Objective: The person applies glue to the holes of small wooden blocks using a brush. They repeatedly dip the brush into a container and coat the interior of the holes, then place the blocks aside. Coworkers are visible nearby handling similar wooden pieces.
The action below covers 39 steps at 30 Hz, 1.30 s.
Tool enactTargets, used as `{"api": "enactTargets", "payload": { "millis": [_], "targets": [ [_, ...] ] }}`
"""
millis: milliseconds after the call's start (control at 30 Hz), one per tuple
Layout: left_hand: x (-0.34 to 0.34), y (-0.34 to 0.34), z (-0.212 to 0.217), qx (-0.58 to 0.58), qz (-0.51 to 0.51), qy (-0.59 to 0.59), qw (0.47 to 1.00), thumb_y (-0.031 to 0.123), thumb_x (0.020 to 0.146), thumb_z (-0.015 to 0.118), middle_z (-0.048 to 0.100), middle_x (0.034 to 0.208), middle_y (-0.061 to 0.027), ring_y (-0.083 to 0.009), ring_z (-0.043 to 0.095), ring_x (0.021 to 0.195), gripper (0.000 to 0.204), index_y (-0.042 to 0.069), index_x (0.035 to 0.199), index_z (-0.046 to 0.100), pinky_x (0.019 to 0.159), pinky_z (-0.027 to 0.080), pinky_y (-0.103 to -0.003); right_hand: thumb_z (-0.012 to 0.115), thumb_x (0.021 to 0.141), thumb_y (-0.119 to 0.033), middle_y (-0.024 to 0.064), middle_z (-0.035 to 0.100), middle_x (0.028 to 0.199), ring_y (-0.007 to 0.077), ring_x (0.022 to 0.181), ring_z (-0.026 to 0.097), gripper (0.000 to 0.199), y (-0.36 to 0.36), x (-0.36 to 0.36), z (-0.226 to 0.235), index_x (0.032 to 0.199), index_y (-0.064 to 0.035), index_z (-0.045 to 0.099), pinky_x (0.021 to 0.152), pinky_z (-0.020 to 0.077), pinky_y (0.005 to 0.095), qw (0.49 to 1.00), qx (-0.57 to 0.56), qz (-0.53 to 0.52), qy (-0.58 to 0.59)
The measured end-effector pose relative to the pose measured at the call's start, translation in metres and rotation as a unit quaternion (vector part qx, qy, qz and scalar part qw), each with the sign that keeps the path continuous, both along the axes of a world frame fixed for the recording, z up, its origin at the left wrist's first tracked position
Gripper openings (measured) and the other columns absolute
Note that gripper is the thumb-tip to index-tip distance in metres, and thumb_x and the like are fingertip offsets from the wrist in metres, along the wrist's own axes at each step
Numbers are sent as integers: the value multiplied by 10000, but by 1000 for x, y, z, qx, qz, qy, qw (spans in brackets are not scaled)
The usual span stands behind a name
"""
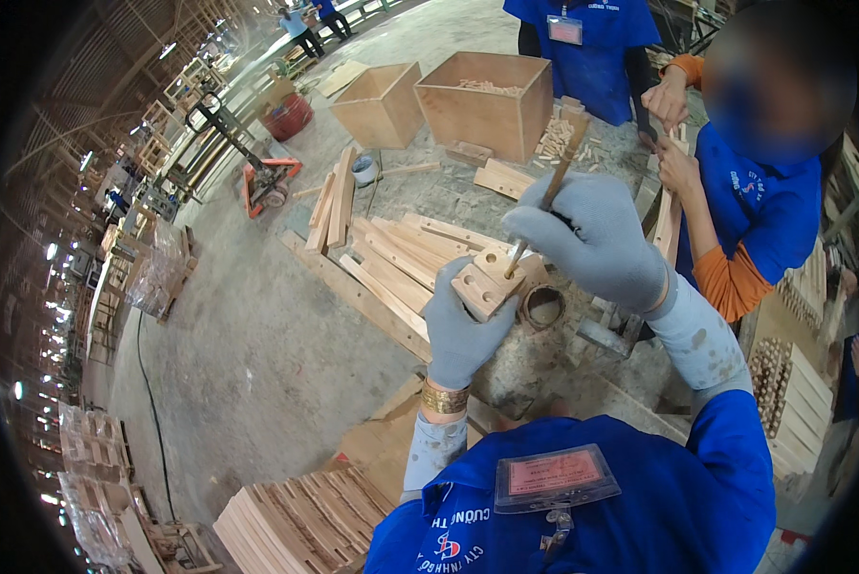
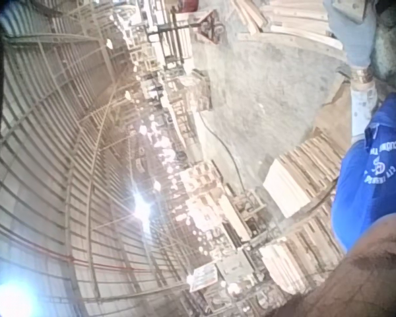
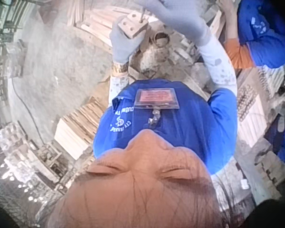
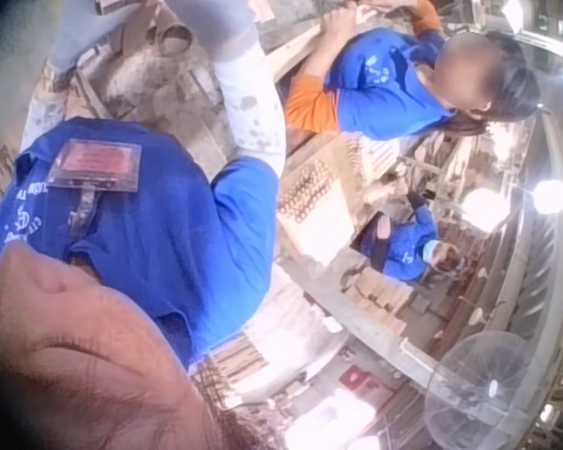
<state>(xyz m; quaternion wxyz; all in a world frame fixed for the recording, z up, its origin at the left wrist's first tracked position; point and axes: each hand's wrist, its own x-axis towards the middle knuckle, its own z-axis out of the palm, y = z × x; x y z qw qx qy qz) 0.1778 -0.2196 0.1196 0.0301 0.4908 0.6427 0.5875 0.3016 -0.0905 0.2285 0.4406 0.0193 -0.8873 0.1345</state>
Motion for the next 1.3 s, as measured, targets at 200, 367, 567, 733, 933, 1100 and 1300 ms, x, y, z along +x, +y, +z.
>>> {"api": "enactTargets", "payload": {
  "millis": [200, 367, 567, 733, 933, 1100, 1300],
  "targets": [
    [-3, 1, -3, 4, -4, 16, 1000, 151, 660, 776, 639, 942, -154, -222, 651, 846, 574, 9, 1129, 476, 733, 524, -313, 632, 810, -185, 82, 556, 634, 240, 541, 557, 114, -1, -4, 2, 837, -84, 677, 459, 409, 334, 996, 84, -2, 36],
    [2, -1, 1, -8, -7, -21, 1000, 150, 661, 773, 640, 945, -157, -219, 651, 844, 565, 4, 1123, 482, 732, 522, -312, 623, 829, -172, 88, 562, 644, 231, 540, 569, 130, -3, 1, 6, 808, -51, 664, 458, 414, 310, 997, 49, -20, 54],
    [1, 0, -4, 8, -7, -24, 1000, 152, 668, 768, 645, 936, -154, -206, 652, 837, 548, 0, 1113, 487, 724, 524, -308, 618, 853, -222, 109, 572, 634, 212, 502, 571, 231, -5, 4, 20, 778, -5, 641, 451, 405, 302, 979, -198, -31, 34],
    [2, -2, -1, -10, -5, -22, 1000, 153, 667, 769, 644, 934, -152, -201, 651, 835, 545, 6, 1111, 490, 721, 524, -305, 621, 846, -305, 114, 547, 580, 222, 488, 559, 346, -1, -10, 11, 691, 4, 609, 452, 403, 311, 977, -213, -21, 18],
    [0, -1, -4, -5, -3, -5, 1000, 153, 666, 774, 634, 941, -145, -198, 647, 835, 548, 11, 1113, 491, 717, 525, -308, 608, 846, -329, 127, 544, 578, 273, 491, 548, 358, 0, -26, 9, 668, -20, 580, 463, 411, 348, 995, -98, -7, -22],
    [0, -2, -5, -2, -3, -18, 1000, 159, 665, 777, 628, 947, -141, -196, 644, 839, 553, 10, 1114, 491, 719, 523, -308, 630, 837, -256, 119, 546, 593, 254, 518, 551, 298, 2, -25, 15, 701, 8, 616, 485, 396, 329, 996, -63, -5, -61],
    [3, 2, 1, -15, -7, -17, 1000, 156, 662, 777, 628, 956, -140, -193, 638, 850, 553, 9, 1114, 494, 729, 519, -305, 611, 847, -287, 126, 550, 591, 252, 519, 560, 313, 11, -21, 15, 704, -9, 601, 485, 411, 329, 998, -58, -8, -29]
  ]
}}
